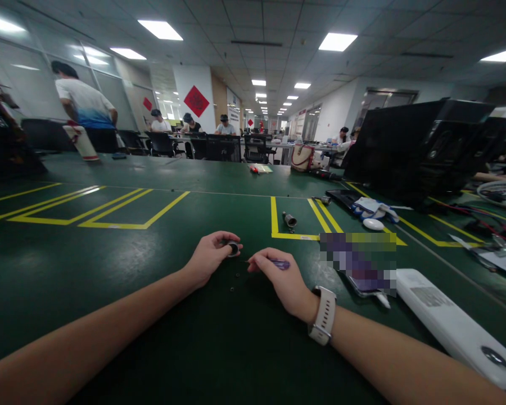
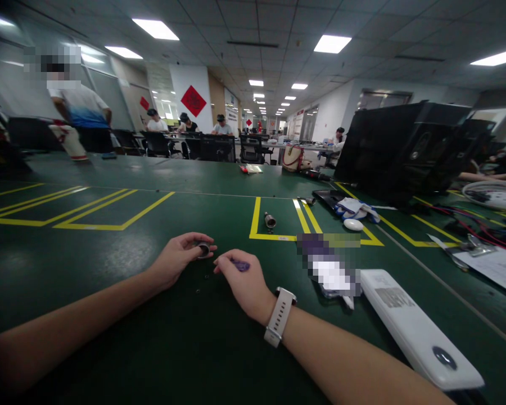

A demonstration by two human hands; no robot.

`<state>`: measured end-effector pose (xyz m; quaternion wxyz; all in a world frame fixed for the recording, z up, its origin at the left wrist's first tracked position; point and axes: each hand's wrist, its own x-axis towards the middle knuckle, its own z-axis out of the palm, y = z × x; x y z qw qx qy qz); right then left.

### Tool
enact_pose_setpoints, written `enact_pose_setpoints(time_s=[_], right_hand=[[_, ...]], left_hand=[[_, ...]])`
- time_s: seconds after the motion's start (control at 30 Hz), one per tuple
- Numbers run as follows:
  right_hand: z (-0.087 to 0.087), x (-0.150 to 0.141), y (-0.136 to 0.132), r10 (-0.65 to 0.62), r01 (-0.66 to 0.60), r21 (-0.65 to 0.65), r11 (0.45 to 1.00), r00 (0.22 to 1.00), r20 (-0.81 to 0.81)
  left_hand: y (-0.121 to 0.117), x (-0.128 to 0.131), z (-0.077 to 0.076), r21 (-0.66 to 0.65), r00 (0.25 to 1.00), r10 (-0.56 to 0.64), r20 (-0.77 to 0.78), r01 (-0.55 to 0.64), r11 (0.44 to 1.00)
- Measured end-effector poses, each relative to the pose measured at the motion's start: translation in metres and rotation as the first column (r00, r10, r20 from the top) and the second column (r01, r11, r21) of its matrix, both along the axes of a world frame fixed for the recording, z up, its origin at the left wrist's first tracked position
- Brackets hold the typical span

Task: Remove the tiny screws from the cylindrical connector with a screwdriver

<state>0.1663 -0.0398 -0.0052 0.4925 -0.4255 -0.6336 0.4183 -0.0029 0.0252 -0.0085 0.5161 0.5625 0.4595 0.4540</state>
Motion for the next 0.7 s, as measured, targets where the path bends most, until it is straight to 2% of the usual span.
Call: enact_pose_setpoints(time_s=[0.1, 0.3, 0.47, 0.7], right_hand=[[-0.005, 0.001, 0.005, -0.026, 0.016, -0.103, 0.995, 0.995, -0.1], [-0.011, 0.0, 0.009, -0.043, 0.033, -0.115, 0.993, 0.996, -0.081], [-0.008, -0.002, 0.007, -0.033, 0.03, -0.114, 0.993, 0.999, -0.022], [-0.002, -0.004, -0.002, -0.119, 0.123, -0.022, 0.992, 0.984, 0.132]], left_hand=[[0.0, 0.0, 0.001, -0.001, 1.0, 0.0, -0.014, 0.0, 1.0], [0.0, 0.0, 0.002, -0.005, 1.0, -0.014, -0.022, 0.013, 1.0], [-0.001, 0.0, 0.001, -0.004, 1.0, -0.021, -0.016, 0.021, 1.0], [-0.002, 0.002, 0.0, 0.015, 1.0, -0.002, 0.008, 0.002, 1.0]])
